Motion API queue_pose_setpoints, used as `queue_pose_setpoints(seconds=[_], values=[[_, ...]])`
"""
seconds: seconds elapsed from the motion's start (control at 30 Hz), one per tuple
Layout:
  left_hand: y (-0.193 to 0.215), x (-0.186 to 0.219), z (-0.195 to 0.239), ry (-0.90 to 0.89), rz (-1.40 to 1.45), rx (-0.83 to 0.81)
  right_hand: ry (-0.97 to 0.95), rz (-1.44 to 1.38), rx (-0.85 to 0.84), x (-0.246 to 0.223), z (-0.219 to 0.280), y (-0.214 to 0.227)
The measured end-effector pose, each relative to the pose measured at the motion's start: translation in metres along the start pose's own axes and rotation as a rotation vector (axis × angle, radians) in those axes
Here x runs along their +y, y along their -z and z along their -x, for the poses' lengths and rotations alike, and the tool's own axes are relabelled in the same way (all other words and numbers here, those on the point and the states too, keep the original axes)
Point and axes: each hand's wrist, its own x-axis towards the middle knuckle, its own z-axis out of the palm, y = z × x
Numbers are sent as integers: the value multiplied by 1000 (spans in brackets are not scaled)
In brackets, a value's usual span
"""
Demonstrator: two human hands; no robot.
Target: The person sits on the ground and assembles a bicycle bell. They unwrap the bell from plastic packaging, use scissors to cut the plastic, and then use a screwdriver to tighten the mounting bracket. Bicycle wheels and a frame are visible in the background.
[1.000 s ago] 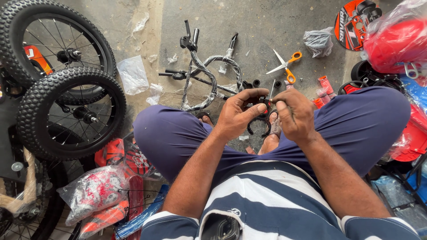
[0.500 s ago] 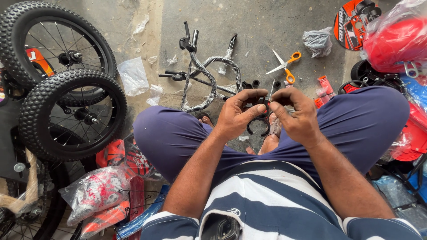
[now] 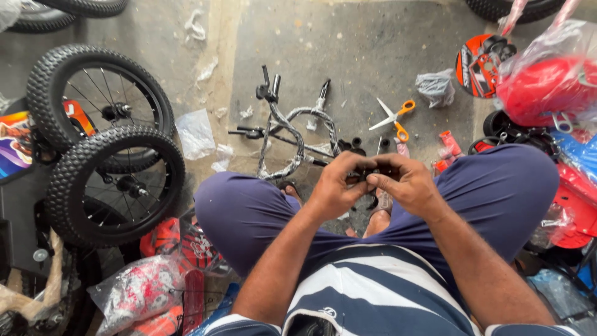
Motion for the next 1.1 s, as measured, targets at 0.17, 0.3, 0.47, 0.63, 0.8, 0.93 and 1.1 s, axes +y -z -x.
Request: queue_pose_setpoints(seconds=[0.17,0.3,0.47,0.63,0.8,0.93,1.1], values=[[2,8,0,-18,-118,-18,62,181,81,3,2,-3],[1,4,4,-74,-153,22,68,257,123,6,3,-7],[1,-5,6,-48,-64,140,55,-49,-43,3,-1,-10],[6,12,-2,128,-53,241,-8,195,-128,9,-2,9],[21,50,-13,-257,-459,399,332,1142,-18,46,-83,95],[41,54,-19,-110,-613,274,-231,1535,-278,127,-148,154],[61,45,-51,-301,-740,242,-629,1649,-236,191,-150,184]])
